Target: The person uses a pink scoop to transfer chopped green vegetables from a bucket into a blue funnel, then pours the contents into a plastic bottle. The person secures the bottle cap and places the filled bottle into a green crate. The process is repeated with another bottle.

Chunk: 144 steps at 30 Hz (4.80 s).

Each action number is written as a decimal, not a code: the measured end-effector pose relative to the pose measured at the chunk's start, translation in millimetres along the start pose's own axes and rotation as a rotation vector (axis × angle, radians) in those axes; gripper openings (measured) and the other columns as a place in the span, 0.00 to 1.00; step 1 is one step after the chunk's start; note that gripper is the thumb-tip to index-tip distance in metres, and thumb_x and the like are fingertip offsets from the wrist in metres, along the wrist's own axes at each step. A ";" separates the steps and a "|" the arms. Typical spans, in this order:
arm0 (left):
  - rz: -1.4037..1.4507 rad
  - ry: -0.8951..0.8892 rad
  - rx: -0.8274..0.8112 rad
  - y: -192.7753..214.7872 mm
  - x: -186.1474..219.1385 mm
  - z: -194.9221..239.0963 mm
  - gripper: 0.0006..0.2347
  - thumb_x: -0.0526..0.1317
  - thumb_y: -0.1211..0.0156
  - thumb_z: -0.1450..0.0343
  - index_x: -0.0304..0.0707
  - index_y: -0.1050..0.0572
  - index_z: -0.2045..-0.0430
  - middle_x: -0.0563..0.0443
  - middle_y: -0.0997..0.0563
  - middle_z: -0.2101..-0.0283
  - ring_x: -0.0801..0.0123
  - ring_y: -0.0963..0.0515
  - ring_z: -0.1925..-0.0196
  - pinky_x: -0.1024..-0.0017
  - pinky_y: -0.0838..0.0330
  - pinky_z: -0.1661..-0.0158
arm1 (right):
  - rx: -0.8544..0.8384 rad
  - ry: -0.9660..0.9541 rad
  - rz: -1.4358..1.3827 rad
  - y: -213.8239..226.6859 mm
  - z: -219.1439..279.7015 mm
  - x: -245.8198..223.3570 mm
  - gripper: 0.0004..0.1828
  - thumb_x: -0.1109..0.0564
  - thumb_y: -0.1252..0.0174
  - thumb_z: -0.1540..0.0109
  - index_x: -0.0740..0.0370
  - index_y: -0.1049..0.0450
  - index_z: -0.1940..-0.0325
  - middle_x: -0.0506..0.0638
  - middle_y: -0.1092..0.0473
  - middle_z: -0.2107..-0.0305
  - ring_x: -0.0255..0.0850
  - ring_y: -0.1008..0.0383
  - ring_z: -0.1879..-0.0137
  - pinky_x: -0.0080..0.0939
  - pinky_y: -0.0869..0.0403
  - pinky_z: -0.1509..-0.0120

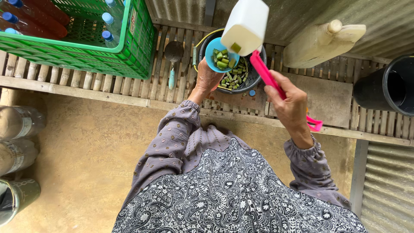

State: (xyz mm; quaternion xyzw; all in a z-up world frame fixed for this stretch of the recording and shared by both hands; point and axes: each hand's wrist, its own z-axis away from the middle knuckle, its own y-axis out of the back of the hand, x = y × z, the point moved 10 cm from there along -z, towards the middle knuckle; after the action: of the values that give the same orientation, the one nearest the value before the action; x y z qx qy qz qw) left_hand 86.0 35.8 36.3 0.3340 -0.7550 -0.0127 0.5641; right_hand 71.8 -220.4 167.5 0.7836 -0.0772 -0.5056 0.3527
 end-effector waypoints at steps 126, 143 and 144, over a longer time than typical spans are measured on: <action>0.089 -0.025 -0.087 0.2 -8.3 2.7 0.12 0.42 0.28 0.33 0.35 0.21 0.63 0.44 0.15 0.62 0.60 0.13 0.59 0.67 0.19 0.60 | 0.117 0.276 0.325 8.8 9.1 -87.9 0.21 0.62 0.35 0.32 0.65 0.26 0.35 0.60 0.21 0.59 0.43 0.19 0.63 0.39 0.21 0.62; 0.104 0.015 -0.095 2.2 -5.0 1.5 0.13 0.42 0.27 0.34 0.36 0.20 0.62 0.44 0.15 0.61 0.61 0.13 0.59 0.66 0.19 0.60 | 0.141 0.357 0.487 0.2 11.5 -86.2 0.23 0.62 0.32 0.36 0.58 0.24 0.36 0.55 0.22 0.61 0.45 0.20 0.63 0.42 0.23 0.63; 0.103 0.014 -0.093 2.4 -4.0 1.3 0.13 0.43 0.27 0.35 0.35 0.20 0.62 0.44 0.15 0.61 0.61 0.13 0.59 0.66 0.18 0.60 | 0.136 0.358 0.502 -2.4 9.6 -82.7 0.23 0.62 0.32 0.36 0.58 0.24 0.36 0.54 0.22 0.61 0.45 0.20 0.63 0.42 0.23 0.63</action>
State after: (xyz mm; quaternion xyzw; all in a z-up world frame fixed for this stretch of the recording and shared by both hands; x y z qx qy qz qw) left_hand 84.3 39.2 33.4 0.2684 -0.7657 -0.0164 0.5843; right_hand 23.7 -183.6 224.7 0.8384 -0.2385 -0.2506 0.4212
